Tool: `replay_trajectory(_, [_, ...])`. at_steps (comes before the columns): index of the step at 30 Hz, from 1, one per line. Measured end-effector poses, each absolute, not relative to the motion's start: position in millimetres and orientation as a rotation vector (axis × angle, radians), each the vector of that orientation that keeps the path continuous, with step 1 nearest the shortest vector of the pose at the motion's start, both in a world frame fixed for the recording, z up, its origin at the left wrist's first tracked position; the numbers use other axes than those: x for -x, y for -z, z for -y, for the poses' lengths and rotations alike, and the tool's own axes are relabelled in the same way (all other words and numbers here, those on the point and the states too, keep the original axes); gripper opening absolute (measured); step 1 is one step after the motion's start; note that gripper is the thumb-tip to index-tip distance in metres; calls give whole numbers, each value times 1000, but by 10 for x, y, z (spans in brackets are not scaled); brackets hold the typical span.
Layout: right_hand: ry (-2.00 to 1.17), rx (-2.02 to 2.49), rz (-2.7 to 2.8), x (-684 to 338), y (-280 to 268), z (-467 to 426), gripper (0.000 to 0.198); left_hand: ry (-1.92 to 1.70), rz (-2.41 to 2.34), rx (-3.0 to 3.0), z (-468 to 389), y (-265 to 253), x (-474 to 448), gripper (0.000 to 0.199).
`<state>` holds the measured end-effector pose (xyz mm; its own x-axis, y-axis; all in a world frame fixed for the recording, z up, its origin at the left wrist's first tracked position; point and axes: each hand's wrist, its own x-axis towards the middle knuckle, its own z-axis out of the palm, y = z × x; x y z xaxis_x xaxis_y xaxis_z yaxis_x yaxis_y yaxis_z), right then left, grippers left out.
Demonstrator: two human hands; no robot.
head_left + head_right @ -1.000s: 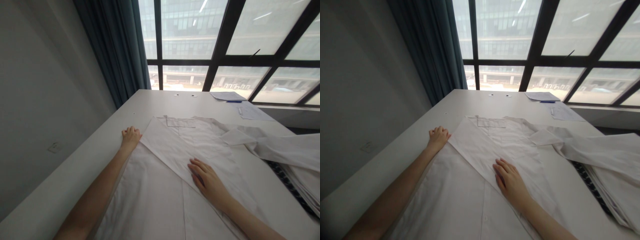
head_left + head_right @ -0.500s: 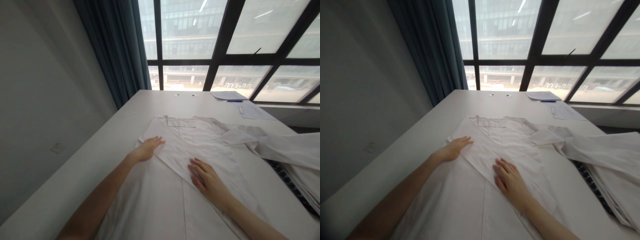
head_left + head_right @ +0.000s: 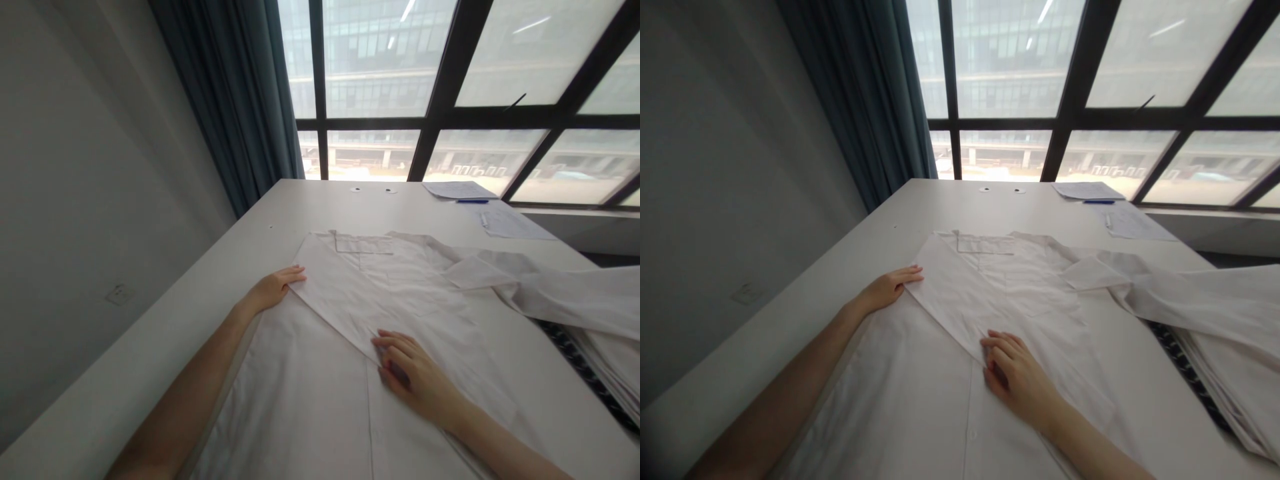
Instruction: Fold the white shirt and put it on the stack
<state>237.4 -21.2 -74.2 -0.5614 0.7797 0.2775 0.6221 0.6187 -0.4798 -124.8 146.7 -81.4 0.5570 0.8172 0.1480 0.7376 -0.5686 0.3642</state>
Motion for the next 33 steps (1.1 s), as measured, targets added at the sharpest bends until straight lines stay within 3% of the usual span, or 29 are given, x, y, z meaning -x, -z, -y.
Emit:
replay_trajectory(5, [-464,1108,2357,-2374,724,207,9,-383,-1307,-2445,-1460,745,1274,67])
replay_trajectory(21, [-690,1268,2040,-2423,795,174,8,-369,-1364,-2518,-1440,730,1244,55])
replay_trajectory(33, [-509,1126,2271,-2403,721,195,13,-391,-1350,-2502,-1505,815,1316,57])
